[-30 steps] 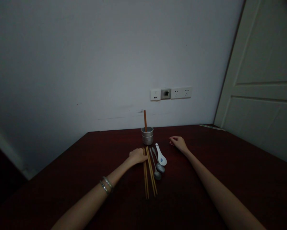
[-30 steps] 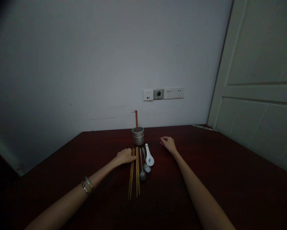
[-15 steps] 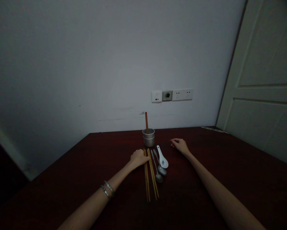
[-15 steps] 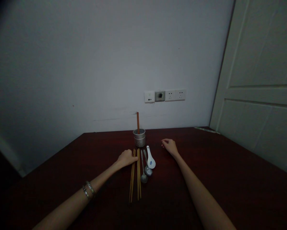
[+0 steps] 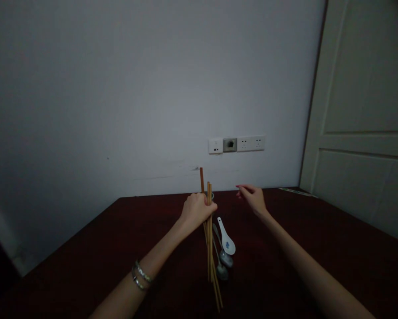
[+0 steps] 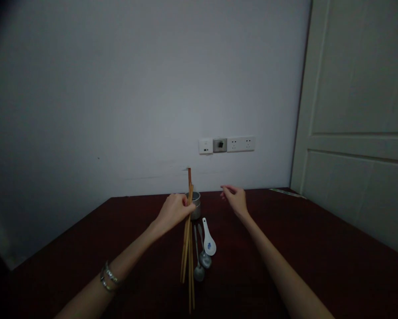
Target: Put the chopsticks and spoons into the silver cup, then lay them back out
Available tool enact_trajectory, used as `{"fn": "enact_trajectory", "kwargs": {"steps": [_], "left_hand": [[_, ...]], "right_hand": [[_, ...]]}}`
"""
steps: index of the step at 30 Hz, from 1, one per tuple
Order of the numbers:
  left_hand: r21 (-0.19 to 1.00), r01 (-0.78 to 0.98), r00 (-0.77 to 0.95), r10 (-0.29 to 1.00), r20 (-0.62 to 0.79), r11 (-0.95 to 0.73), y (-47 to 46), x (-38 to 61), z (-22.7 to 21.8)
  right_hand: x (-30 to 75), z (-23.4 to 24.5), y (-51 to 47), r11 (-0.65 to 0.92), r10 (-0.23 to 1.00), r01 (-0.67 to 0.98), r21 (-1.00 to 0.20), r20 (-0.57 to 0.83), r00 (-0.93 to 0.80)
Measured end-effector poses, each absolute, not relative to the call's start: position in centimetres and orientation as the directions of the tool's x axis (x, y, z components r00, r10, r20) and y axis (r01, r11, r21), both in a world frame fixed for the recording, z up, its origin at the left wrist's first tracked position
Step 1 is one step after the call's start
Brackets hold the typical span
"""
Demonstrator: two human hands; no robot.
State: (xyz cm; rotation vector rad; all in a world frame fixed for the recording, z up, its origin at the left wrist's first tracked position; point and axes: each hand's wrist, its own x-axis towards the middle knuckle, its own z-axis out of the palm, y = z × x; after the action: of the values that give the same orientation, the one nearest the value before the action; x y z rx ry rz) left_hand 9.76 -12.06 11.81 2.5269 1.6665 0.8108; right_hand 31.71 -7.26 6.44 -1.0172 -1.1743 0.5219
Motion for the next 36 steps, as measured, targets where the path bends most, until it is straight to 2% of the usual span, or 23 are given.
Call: {"fn": "enact_trajectory", "kwargs": {"steps": [3, 6, 11, 20, 30, 36], "left_hand": [[0.280, 0.854, 0.272, 0.835, 0.478, -0.439, -12.8, 10.4, 13.0], [0.250, 0.872, 0.240, 0.813, 0.531, -0.420, -13.3, 10.5, 13.3], [0.188, 0.888, 0.253, 0.788, 0.562, -0.419, -13.8, 10.1, 13.1], [0.115, 0.915, 0.260, 0.782, 0.566, -0.387, -15.1, 10.4, 13.2], [0.088, 0.924, 0.267, 0.791, 0.550, -0.373, -16.3, 10.6, 13.6], [0.111, 0.928, 0.249, 0.813, 0.526, -0.356, -16.5, 10.6, 13.7]], "right_hand": [[29.7, 10.0, -8.9, 0.458, 0.876, 0.003, -0.889, 0.452, 0.166], [27.7, 11.8, -10.4, 0.394, 0.919, -0.059, -0.917, 0.395, 0.006], [25.0, 12.0, -12.1, 0.333, 0.933, -0.126, -0.934, 0.346, -0.096], [23.3, 11.9, -13.0, 0.490, 0.872, -0.030, -0.871, 0.490, 0.012], [23.0, 12.5, -13.5, 0.427, 0.904, -0.100, -0.898, 0.427, 0.026], [23.0, 12.6, -13.5, 0.406, 0.913, -0.121, -0.906, 0.407, 0.021]]}}
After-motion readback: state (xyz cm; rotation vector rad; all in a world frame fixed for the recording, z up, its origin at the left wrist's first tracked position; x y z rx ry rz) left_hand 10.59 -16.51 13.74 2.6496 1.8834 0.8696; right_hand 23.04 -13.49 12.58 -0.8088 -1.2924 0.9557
